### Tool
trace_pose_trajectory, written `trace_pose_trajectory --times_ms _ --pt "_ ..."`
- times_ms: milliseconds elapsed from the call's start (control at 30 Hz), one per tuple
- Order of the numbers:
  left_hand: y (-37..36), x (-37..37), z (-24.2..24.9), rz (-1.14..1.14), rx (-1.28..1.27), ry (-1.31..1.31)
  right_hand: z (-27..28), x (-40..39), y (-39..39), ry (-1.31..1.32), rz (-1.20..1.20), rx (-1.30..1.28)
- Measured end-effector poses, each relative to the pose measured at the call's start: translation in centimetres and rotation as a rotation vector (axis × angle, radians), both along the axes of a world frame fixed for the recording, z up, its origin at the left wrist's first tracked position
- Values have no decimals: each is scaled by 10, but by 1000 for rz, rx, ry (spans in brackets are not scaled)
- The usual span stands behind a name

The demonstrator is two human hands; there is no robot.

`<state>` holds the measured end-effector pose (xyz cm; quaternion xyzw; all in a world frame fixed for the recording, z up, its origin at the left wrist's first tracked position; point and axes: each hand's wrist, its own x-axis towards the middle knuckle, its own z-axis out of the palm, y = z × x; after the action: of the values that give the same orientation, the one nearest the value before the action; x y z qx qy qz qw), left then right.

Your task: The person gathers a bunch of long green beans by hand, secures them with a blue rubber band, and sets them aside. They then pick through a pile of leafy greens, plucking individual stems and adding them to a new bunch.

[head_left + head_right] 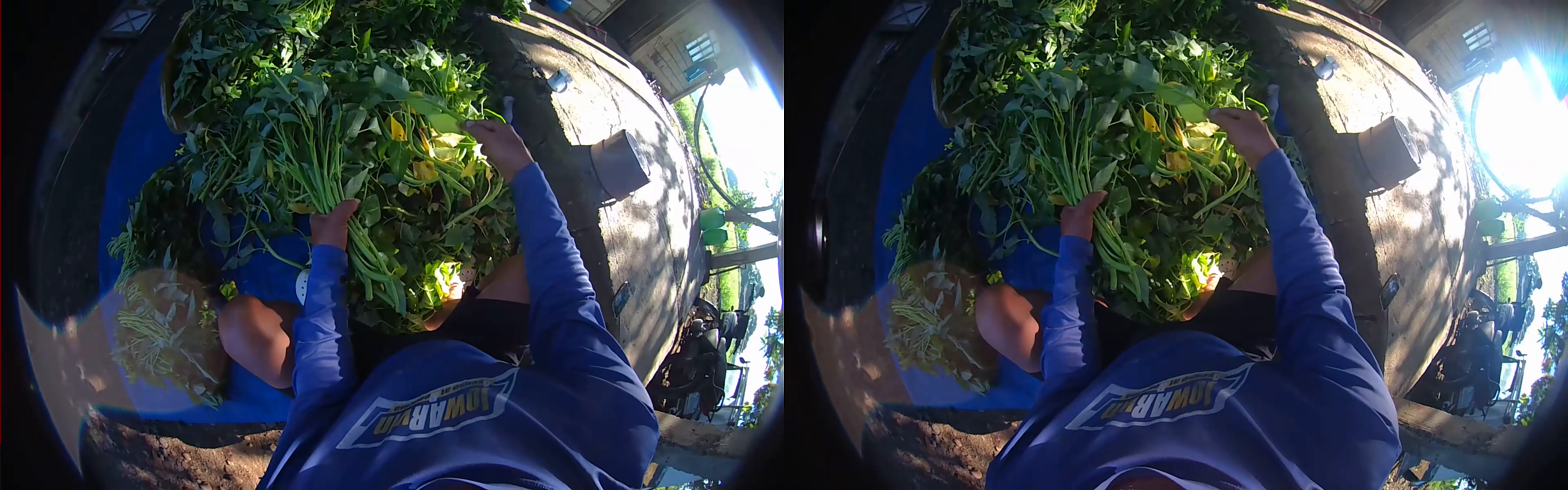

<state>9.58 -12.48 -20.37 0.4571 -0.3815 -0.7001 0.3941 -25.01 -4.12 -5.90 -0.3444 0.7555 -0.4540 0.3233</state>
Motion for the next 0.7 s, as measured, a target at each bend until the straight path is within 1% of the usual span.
trace_pose_trajectory --times_ms 33,100,200,233,333,367,467,500,600,667,700 --pt "-1 1 1 -5 17 -16 -9 -3 4 -116 1 48" --pt "3 3 10 -12 19 -16 -28 0 12 -256 32 4" --pt "5 2 17 6 4 -44 -42 12 15 512 46 190" --pt "4 2 14 -5 -1 -44 -37 23 22 694 69 132" --pt "5 3 16 -35 23 -30 -50 27 20 425 177 97" --pt "4 2 18 -44 35 -21 -60 24 18 466 206 103" --pt "2 0 4 -35 25 47 -55 28 16 -261 224 192" --pt "1 -1 -1 -27 23 50 -56 32 17 -332 233 174" --pt "1 -3 -9 -13 30 58 -41 55 23 -733 154 10" --pt "1 -4 -8 -2 42 66 -45 54 22 -626 141 14" --pt "2 -3 -3 -20 34 12 -43 56 21 -548 122 15"
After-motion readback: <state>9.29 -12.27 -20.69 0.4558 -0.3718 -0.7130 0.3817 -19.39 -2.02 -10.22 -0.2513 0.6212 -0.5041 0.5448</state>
